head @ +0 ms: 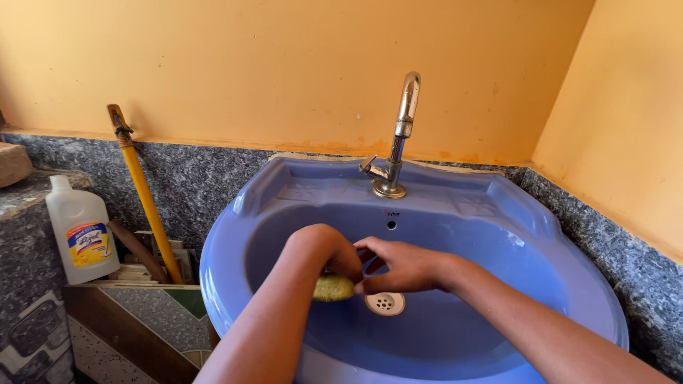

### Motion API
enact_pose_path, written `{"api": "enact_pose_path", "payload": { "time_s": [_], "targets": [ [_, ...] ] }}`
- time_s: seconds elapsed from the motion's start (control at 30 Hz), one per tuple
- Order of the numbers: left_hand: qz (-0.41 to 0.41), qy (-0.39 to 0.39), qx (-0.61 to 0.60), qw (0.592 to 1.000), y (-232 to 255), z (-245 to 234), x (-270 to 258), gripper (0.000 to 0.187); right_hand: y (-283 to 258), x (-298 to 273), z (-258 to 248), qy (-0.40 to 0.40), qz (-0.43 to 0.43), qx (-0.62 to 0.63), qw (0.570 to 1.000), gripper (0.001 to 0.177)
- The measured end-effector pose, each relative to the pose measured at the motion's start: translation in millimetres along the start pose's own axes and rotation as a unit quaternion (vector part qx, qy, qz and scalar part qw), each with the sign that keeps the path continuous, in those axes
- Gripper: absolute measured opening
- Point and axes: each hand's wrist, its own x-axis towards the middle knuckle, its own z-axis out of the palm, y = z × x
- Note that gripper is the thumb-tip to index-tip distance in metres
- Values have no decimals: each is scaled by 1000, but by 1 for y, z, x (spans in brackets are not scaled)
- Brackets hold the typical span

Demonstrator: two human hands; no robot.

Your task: The person scrubs a blue bathroom sink using a yellow sponge. They clean around the faucet, the basin, and the drain area repeatedly. The person uses both hands to scrub different parts of the sink throughout the video.

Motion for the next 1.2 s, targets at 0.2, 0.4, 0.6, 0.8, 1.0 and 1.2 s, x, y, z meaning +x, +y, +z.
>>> {"api": "enact_pose_path", "payload": {
  "time_s": [0.2,0.4,0.6,0.8,1.0,1.2],
  "targets": [
    [13,-31,-105,994,-11,-12,17,52,-9,15,19,30,38,-50,998,81],
    [8,12,23,1000,-10,-19,14,51,21,26,37,-49,-4,-160,986,81],
    [-18,40,35,998,0,-18,-4,58,23,30,36,-58,166,-280,944,81],
    [-8,48,64,997,-1,-16,-5,45,6,21,47,-90,63,-178,978,77],
    [-11,37,39,998,-2,-18,-4,43,-18,17,47,-179,6,-66,982,72],
    [-5,62,58,996,0,-16,-13,53,-5,14,25,-137,159,-284,935,72]
  ]
}}
